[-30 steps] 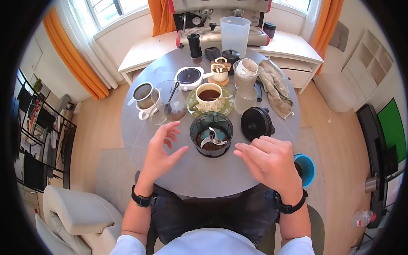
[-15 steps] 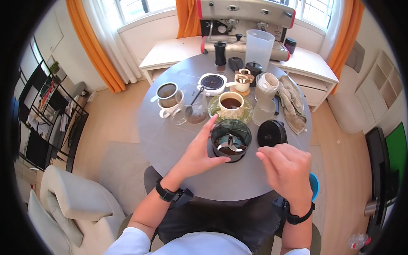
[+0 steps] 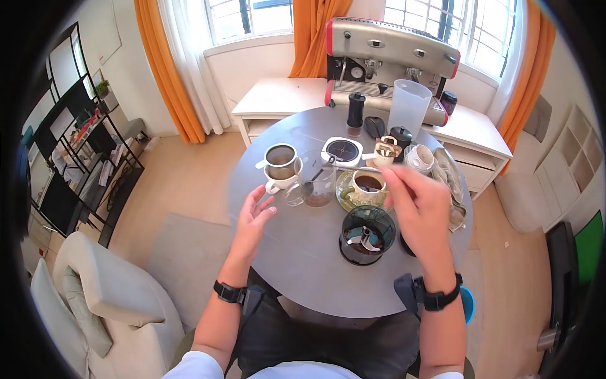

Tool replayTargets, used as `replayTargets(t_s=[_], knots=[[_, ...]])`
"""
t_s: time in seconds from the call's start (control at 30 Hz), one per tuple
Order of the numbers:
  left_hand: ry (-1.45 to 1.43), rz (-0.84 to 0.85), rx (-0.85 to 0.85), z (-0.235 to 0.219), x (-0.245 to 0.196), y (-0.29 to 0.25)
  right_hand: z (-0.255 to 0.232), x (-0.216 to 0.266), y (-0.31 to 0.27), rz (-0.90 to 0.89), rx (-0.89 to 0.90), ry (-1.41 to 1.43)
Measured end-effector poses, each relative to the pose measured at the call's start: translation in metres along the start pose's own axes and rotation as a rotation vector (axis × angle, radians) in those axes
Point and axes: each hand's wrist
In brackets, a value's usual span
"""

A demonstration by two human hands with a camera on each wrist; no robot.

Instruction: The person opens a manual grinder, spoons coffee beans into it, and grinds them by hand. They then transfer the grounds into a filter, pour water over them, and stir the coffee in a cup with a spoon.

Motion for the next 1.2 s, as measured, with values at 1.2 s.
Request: replayTargets(t_s=[1.2], knots=[[0.285,0.188,0.386,0.120,0.015,-0.054,-0.085,-0.172,-0.083,0.768,0.257,-0.269]])
Point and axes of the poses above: each hand's wrist, its own y-axis towards the middle knuckle, its own z-axis out of the palm, x = y × z, and after that the axes turned 2 degrees about -x, right-handed
